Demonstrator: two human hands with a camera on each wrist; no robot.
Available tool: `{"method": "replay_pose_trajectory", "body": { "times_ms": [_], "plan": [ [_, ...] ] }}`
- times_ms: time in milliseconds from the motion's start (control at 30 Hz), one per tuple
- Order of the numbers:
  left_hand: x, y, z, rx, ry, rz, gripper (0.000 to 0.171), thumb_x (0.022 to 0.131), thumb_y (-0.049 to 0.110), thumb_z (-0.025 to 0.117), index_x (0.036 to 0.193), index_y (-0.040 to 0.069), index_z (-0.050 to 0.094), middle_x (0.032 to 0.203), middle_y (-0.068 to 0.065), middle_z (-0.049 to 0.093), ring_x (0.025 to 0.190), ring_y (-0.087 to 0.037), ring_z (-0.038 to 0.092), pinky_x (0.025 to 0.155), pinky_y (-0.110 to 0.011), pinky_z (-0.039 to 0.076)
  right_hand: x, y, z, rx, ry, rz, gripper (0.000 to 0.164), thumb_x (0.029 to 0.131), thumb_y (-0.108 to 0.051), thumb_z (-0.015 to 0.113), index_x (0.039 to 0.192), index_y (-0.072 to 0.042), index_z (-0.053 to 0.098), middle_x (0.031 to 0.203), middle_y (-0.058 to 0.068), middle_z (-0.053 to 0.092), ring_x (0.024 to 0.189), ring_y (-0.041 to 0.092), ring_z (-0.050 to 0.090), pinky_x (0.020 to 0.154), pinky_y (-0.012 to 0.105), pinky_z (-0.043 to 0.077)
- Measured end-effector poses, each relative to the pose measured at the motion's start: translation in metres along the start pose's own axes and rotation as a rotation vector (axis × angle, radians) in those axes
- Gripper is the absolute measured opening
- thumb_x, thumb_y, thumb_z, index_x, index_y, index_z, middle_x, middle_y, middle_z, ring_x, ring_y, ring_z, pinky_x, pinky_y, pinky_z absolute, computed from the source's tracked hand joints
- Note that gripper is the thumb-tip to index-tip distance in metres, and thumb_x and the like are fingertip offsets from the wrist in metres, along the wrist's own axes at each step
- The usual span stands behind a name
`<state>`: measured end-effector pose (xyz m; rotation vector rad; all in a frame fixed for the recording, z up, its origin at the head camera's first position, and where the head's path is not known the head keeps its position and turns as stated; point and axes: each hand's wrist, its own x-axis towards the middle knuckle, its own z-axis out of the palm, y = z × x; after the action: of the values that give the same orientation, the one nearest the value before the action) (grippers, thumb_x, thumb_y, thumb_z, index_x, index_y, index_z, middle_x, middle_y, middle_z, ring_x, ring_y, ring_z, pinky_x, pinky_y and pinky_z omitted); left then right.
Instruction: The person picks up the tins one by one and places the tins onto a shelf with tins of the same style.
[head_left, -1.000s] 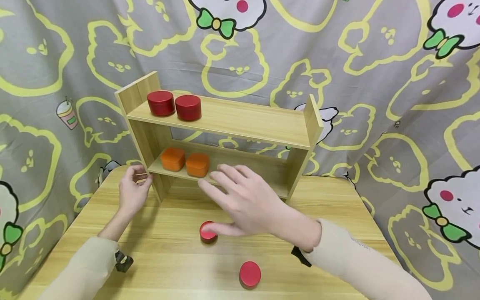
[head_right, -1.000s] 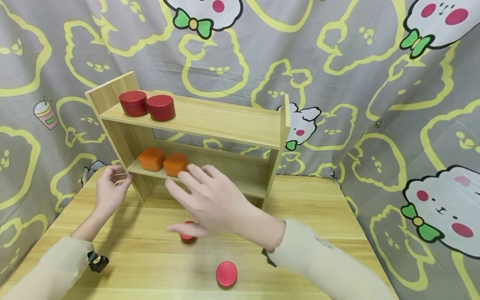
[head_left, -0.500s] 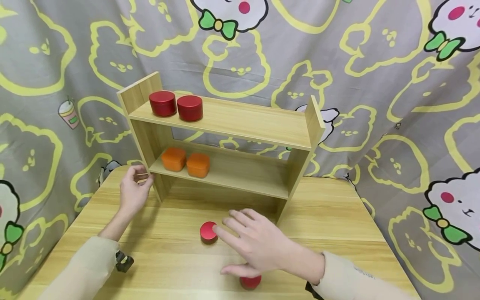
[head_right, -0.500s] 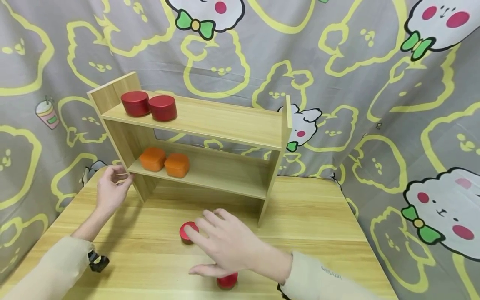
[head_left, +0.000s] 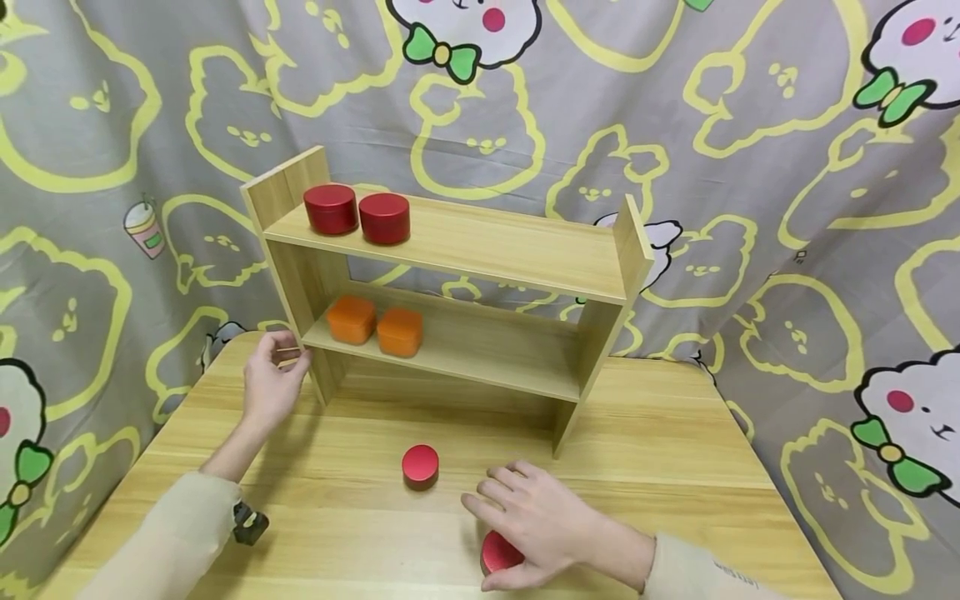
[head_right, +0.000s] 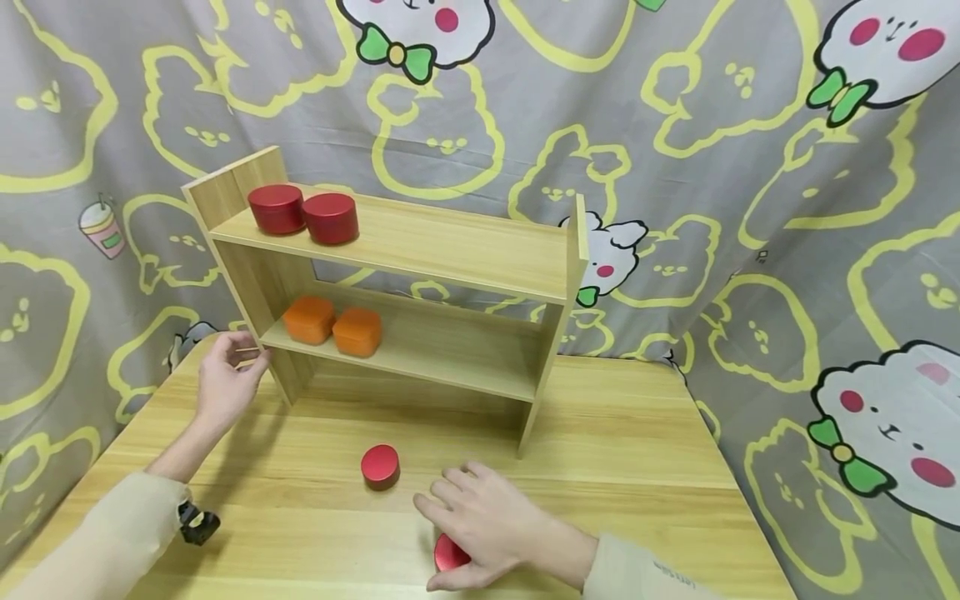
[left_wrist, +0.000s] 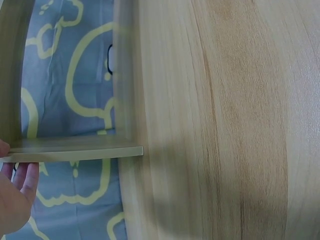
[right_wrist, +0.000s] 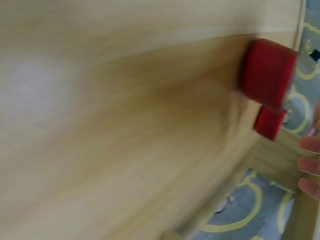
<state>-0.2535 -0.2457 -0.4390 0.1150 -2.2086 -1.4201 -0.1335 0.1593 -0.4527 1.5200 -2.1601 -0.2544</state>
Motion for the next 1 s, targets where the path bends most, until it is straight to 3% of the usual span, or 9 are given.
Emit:
{"method": "replay_pose_trajectory", "body": {
  "times_ms": [233, 633, 1000],
  "plan": [
    [-0.001, 0.001, 0.001, -0.019, -0.009, -0.001, 0.031, 0.097, 0.000, 0.067, 0.125, -0.008, 0.057, 0.119, -0.021, 0.065, 0.087, 0.022, 0.055, 0.077, 0.005, 0.049, -0.018, 0.000, 0.022, 0.028, -0.038, 0.009, 0.085, 0.087, -0.090, 0.045, 0.130, -0.020, 0.064, 0.107, -0.007, 0.070, 0.098, 0.014, 0.066, 0.084, 0.031, 0.059],
    [0.000, 0.000, 0.000, -0.021, -0.003, 0.001, 0.031, 0.097, -0.001, 0.068, 0.125, -0.007, 0.057, 0.120, -0.020, 0.065, 0.086, 0.022, 0.054, 0.076, 0.006, 0.048, -0.032, -0.005, 0.034, -0.003, -0.082, -0.007, 0.083, 0.090, -0.092, 0.033, 0.127, -0.025, 0.064, 0.105, -0.009, 0.067, 0.096, 0.011, 0.063, 0.084, 0.030, 0.058],
    [-0.001, 0.000, 0.000, -0.017, -0.008, -0.002, 0.032, 0.097, 0.000, 0.068, 0.127, -0.007, 0.057, 0.121, -0.021, 0.065, 0.086, 0.023, 0.053, 0.077, 0.006, 0.048, -0.038, -0.010, 0.037, -0.005, -0.085, -0.009, 0.072, 0.092, -0.089, 0.036, 0.114, -0.026, 0.064, 0.099, -0.010, 0.065, 0.091, 0.009, 0.062, 0.081, 0.029, 0.059]
  ]
}}
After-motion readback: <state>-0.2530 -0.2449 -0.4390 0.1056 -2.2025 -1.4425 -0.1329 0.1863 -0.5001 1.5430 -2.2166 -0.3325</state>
